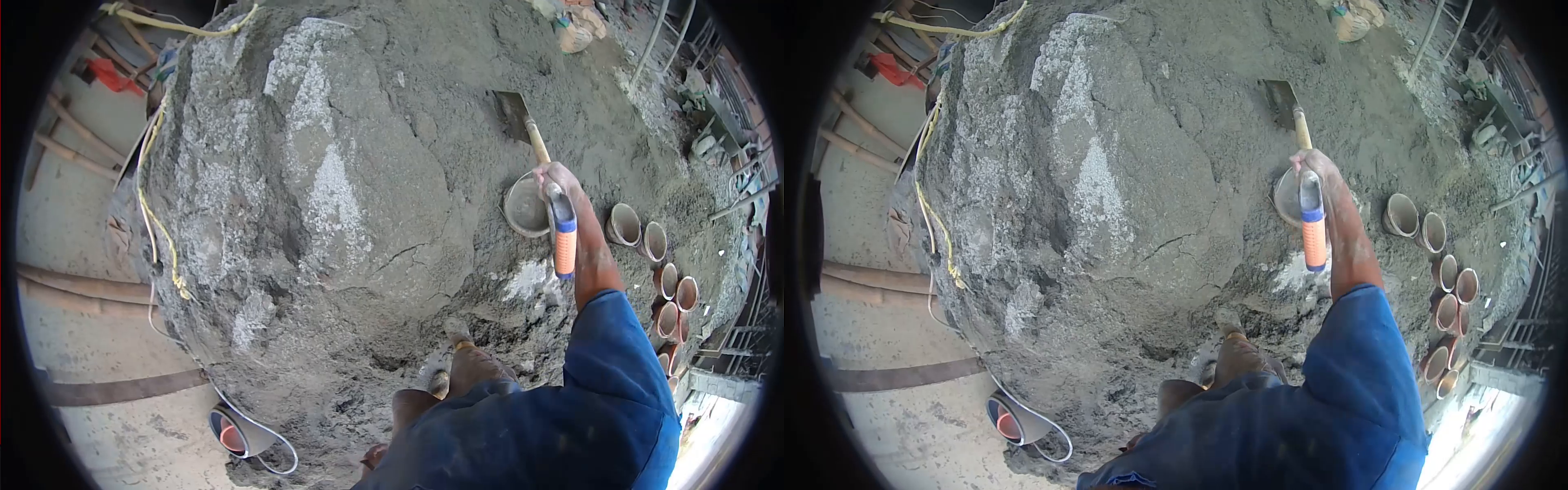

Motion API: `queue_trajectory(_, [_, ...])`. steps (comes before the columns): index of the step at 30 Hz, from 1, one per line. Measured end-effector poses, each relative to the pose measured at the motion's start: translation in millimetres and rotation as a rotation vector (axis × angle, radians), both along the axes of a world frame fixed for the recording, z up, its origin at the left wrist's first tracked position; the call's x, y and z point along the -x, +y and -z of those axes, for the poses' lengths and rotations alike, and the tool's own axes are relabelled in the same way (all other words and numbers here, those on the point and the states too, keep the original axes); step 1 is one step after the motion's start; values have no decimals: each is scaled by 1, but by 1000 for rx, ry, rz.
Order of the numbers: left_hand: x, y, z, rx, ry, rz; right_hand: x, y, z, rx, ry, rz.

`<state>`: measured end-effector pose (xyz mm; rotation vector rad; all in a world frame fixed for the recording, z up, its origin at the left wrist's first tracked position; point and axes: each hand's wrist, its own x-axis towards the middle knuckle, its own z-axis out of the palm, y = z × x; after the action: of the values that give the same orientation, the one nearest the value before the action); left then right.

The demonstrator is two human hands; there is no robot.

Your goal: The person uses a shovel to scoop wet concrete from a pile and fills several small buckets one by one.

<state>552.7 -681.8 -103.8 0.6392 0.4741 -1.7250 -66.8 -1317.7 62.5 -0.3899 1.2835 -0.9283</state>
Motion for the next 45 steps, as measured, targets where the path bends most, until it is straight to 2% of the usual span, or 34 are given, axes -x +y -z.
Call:
queue_trajectory(1, [-12, 10, 9, -19, -22, 44, 6, 40, 0, 40, 80, -12])
queue_trajectory(3, [-28, 36, 21, -73, -64, 129, -4, 124, -34, 6, 113, 19])
queue_trajectory(6, [-74, 109, 7, -214, -147, 281, -25, 253, -84, -19, 283, 74])
queue_trajectory(8, [-124, 162, -13, -323, -211, 410, -46, 350, -114, -15, 319, 133])
queue_trajectory(10, [-186, 203, -31, -428, -272, 576, -77, 449, -152, -130, 300, 171])
queue_trajectory(12, [-233, 191, -43, -502, -338, 789, -113, 542, -193, -218, 260, 219])
queue_trajectory(13, [-236, 167, -25, -506, -367, 904, -129, 581, -215, -283, 256, 235])
queue_trajectory(15, [-187, 105, 0, -491, -432, 1132, -161, 650, -239, -391, 221, 276])
queue_trajectory(17, [-98, 42, 9, -443, -523, 1361, -195, 707, -241, -497, 207, 323])
queue_trajectory(20, [19, 7, 7, -372, -707, 1626, -232, 776, -214, -625, 108, 496])
queue_trajectory(21, [43, 6, 6, -353, -768, 1691, -240, 800, -201, -659, 34, 638])
queue_trajectory(22, [57, 6, 3, -338, -828, 1748, -247, 823, -190, -693, -42, 771])
queue_trajectory(24, [74, -12, 5, -303, -940, 1831, -257, 864, -169, -720, -56, 870])
queue_trajectory(26, [84, -31, 5, -268, -1061, 1921, -271, 915, -153, -772, -52, 1075])
queue_trajectory(29, [58, -114, 5, -186, -1246, 2029, -280, 979, -148, -824, -42, 1219])
queue_trajectory(31, [86, -149, 11, -118, -1380, 2096, -284, 1021, -147, -872, 17, 1336])
queue_trajectory(35, [210, -153, 21, 105, -1656, 2222, -285, 1092, -124, -777, 91, 1604])
queue_trajectory(36, [239, -148, 15, 191, -1557, 2278, -288, 1100, -123, -811, 47, 1628])
queue_trajectory(39, [338, -97, -4, 575, -1313, 2413, -272, 1116, -102, -818, 216, 1669])
queue_trajectory(42, [420, -51, -17, 733, -1323, 2582, -275, 1118, -56, -941, 241, 1595])
queue_trajectory(44, [462, -26, -36, 927, -1151, 2654, -294, 1119, 13, -1120, 401, 1404])
queue_trajectory(45, [477, -23, -43, 944, -1171, 2675, -304, 1118, 52, -1161, 474, 1345])
